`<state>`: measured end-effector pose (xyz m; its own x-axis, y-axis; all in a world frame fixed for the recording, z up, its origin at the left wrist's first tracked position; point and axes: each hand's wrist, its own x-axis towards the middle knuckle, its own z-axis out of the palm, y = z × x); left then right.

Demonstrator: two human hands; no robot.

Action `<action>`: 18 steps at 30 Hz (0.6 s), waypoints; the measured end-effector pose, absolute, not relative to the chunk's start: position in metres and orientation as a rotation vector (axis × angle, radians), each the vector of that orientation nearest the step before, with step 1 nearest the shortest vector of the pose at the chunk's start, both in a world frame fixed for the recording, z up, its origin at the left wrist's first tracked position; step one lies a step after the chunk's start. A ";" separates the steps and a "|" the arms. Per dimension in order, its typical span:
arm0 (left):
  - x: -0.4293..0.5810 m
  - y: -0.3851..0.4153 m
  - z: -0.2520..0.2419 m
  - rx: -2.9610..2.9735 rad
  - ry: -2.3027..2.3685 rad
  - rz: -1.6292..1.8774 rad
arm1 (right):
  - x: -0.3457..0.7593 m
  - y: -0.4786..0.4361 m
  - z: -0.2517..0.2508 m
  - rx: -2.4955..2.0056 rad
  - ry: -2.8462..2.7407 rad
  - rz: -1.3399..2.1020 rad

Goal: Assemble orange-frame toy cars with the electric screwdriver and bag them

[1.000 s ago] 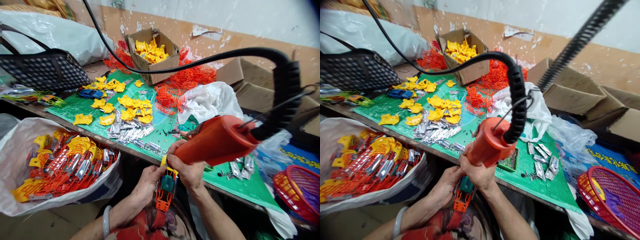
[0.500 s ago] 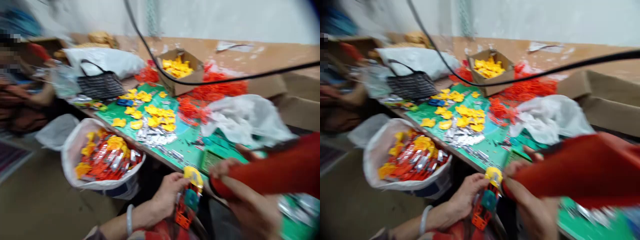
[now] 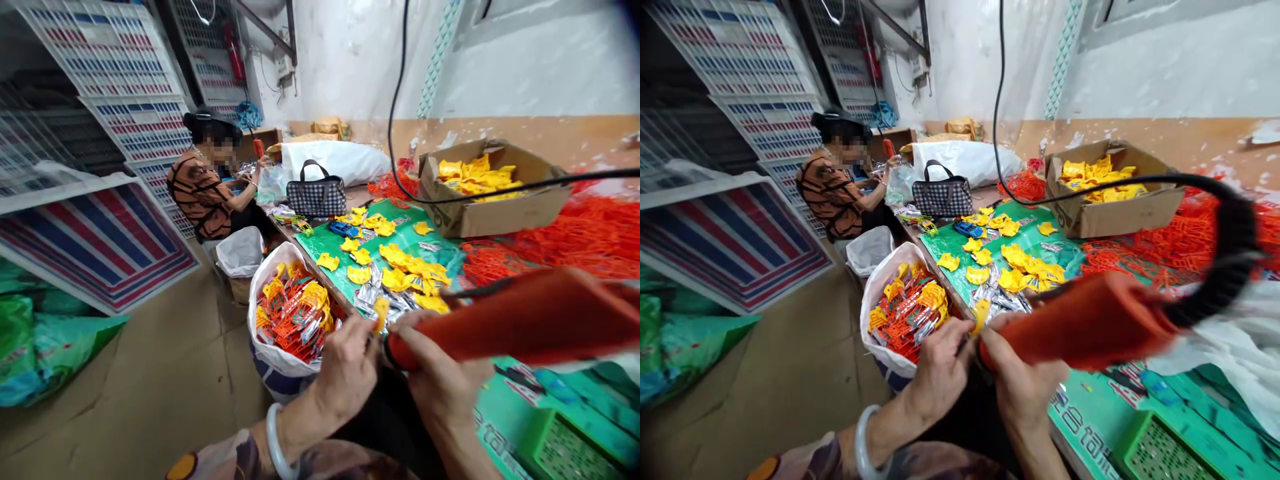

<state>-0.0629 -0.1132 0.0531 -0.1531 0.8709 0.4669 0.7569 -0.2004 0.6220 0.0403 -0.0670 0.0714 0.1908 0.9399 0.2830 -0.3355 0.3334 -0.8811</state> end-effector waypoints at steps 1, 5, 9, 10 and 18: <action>-0.074 -0.110 0.052 2.021 2.025 1.244 | 0.026 -0.062 0.074 -0.768 -0.978 1.038; -0.123 -0.097 0.042 2.030 2.526 0.936 | -0.011 -0.047 0.080 -0.763 -1.034 1.087; -0.156 -0.091 0.019 1.919 2.650 0.696 | -0.011 -0.042 0.078 -0.793 -1.040 1.070; -0.157 -0.093 0.012 1.918 2.632 0.621 | -0.007 -0.042 0.077 -0.799 -1.030 1.054; -0.175 -0.102 0.005 1.809 2.640 0.175 | 0.041 -0.039 0.062 -0.883 -0.912 0.903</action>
<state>-0.1751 -0.1020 0.0053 -0.3616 0.9253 0.1144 0.9323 0.3576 0.0539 0.0408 -0.0390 0.0624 0.3302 0.9072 0.2608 -0.2526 0.3511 -0.9016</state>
